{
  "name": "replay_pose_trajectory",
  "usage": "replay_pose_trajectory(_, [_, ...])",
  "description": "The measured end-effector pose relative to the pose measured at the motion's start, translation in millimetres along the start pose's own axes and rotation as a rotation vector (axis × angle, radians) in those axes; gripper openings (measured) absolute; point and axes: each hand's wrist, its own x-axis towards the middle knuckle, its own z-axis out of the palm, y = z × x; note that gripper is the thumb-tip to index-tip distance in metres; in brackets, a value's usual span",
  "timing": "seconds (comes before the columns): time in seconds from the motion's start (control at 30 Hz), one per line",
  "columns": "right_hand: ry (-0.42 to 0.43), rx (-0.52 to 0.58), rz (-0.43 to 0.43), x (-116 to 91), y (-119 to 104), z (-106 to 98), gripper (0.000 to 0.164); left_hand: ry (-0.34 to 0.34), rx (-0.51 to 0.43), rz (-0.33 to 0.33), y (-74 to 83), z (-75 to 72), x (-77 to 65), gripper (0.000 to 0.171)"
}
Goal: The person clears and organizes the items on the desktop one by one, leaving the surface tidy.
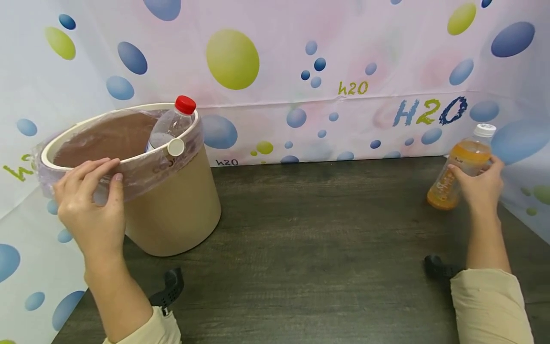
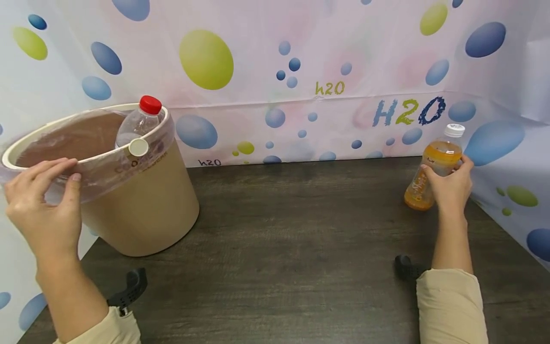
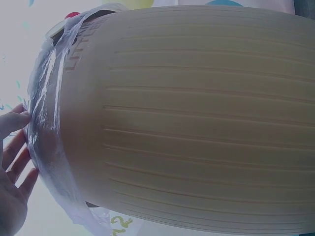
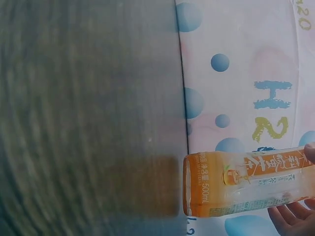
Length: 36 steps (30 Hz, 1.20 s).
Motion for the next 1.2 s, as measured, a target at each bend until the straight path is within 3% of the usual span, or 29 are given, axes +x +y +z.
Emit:
replay_pose_trajectory(0.2, [0.005, -0.035, -0.046, -6, -8, 2, 0.092, 0.0, -0.005, 0.0, 7.4, -1.6, 0.3, 0.013])
replay_pose_trajectory(0.5, [-0.043, -0.051, -0.155, -18, -32, 16, 0.091, -0.001, -0.008, -0.01, 5.1, -2.9, -0.2, 0.014])
replay_pose_trajectory(0.9, [-0.138, -0.05, -0.268, -33, -51, 41, 0.091, 0.001, -0.012, -0.01, 4.2, -1.2, 1.4, 0.014])
replay_pose_trajectory(1.2, [-0.161, -0.102, -0.34, -42, -58, 59, 0.091, -0.003, -0.006, -0.001, -4.1, 0.4, 0.1, 0.014])
